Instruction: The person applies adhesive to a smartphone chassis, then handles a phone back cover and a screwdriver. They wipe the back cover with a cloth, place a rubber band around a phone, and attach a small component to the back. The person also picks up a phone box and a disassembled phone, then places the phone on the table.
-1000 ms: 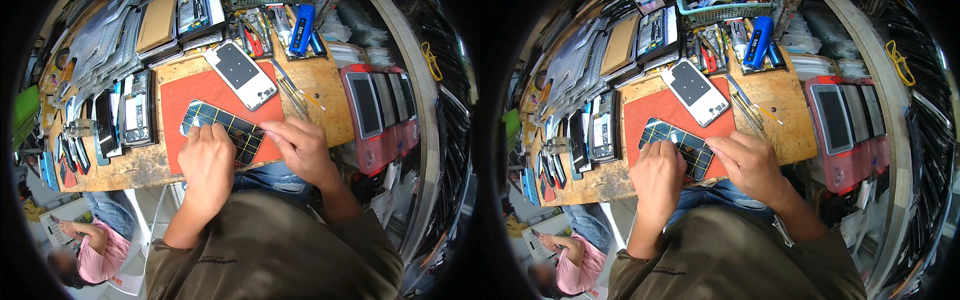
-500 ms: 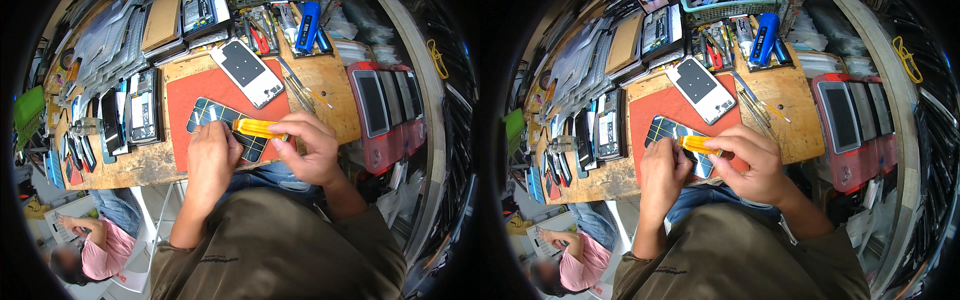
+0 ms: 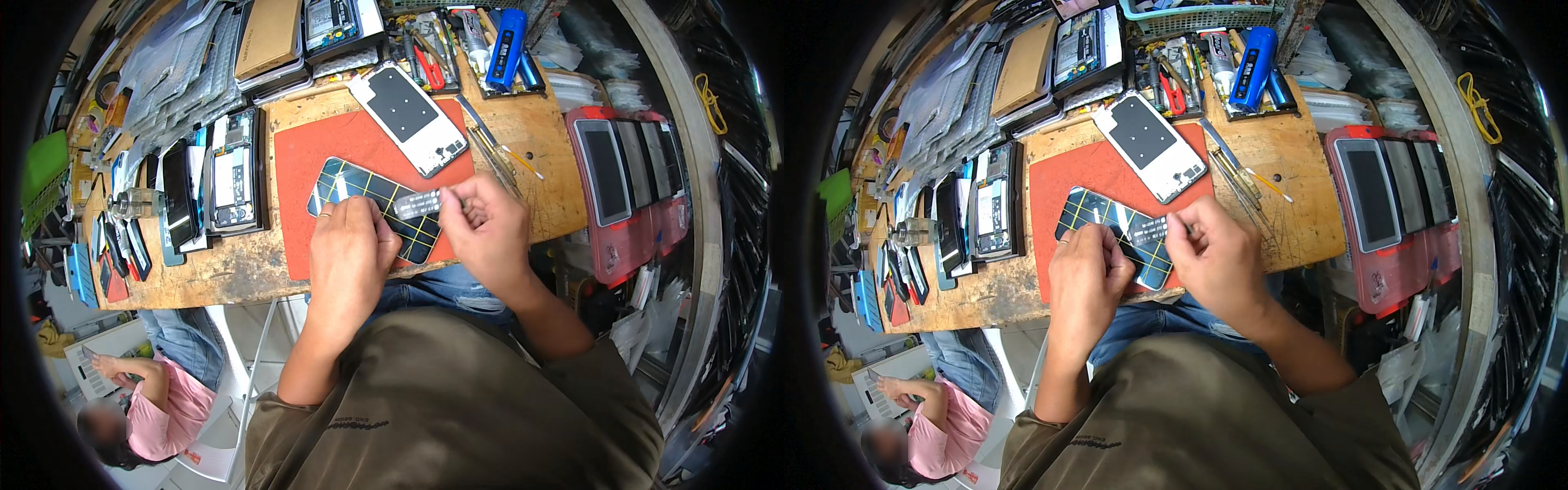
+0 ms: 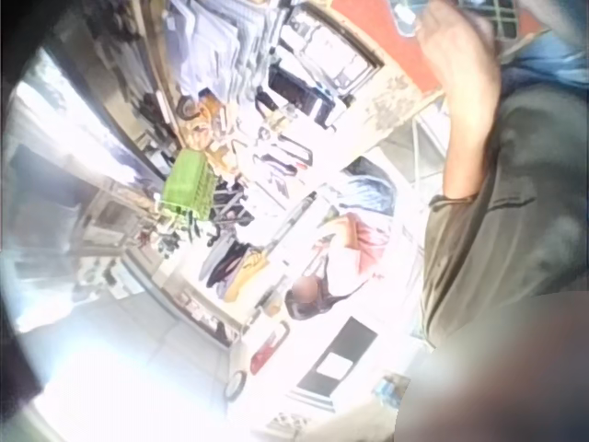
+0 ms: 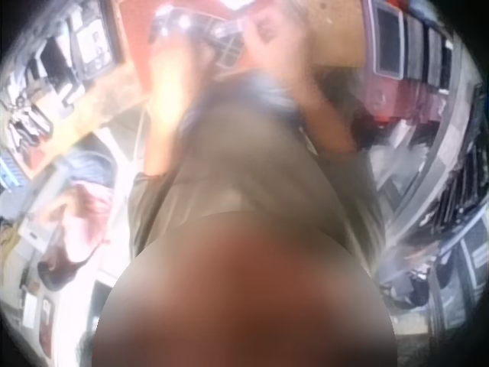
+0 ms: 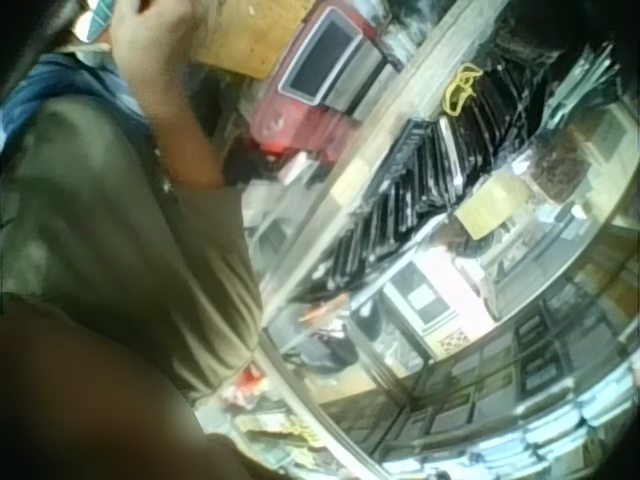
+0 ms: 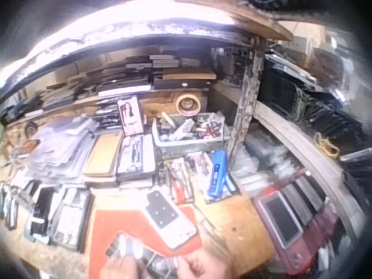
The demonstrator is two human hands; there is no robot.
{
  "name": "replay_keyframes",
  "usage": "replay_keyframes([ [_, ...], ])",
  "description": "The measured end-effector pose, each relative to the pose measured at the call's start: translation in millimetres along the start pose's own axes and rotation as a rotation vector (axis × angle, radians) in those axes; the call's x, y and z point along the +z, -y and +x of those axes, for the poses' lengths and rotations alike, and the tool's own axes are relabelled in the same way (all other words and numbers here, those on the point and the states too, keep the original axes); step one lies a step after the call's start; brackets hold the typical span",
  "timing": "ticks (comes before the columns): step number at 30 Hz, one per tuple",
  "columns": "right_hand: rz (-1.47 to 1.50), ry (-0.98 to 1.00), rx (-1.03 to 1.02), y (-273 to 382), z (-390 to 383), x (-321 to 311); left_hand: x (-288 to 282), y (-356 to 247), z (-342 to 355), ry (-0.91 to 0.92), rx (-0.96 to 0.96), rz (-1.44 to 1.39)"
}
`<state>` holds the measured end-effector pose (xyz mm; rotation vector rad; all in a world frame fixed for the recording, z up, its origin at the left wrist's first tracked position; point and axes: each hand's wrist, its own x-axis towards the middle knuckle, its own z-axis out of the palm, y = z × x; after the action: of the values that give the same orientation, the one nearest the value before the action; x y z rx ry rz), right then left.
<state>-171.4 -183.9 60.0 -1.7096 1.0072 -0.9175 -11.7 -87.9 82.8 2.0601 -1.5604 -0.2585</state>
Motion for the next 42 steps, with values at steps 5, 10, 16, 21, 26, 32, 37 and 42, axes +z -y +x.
replay_keyframes([
  [5,-0.051,0.170,0.041,4.8,-10.3,-3.6,3.0,-0.6,-0.7,-0.028,0.005,-0.007],
  [10,0.036,0.201,0.118,5.2,-4.2,6.7,4.4,0.7,-1.4,-0.047,0.014,0.000],
  [16,-0.280,0.204,-0.115,4.9,1.7,14.1,6.5,3.1,-2.5,-0.079,0.018,-0.029],
  [21,-0.315,0.212,-0.195,7.3,2.9,16.6,-2.3,17.2,-9.9,-0.132,-0.302,-0.372],
  [26,-0.360,0.139,-0.086,14.9,7.6,-3.5,-21.4,36.5,-9.4,-0.345,-0.150,-0.125],
  [32,-0.309,0.223,-0.327,6.0,16.3,-22.5,-10.8,19.4,-2.3,-0.175,0.016,0.134],
  [37,-0.278,0.207,-0.410,-3.8,2.7,-7.5,-14.1,12.3,5.7,-0.109,0.013,0.153],
  [42,-0.284,0.192,-0.420,-7.6,0.8,-5.7,-14.1,14.9,14.8,-0.009,0.035,-0.004],
])
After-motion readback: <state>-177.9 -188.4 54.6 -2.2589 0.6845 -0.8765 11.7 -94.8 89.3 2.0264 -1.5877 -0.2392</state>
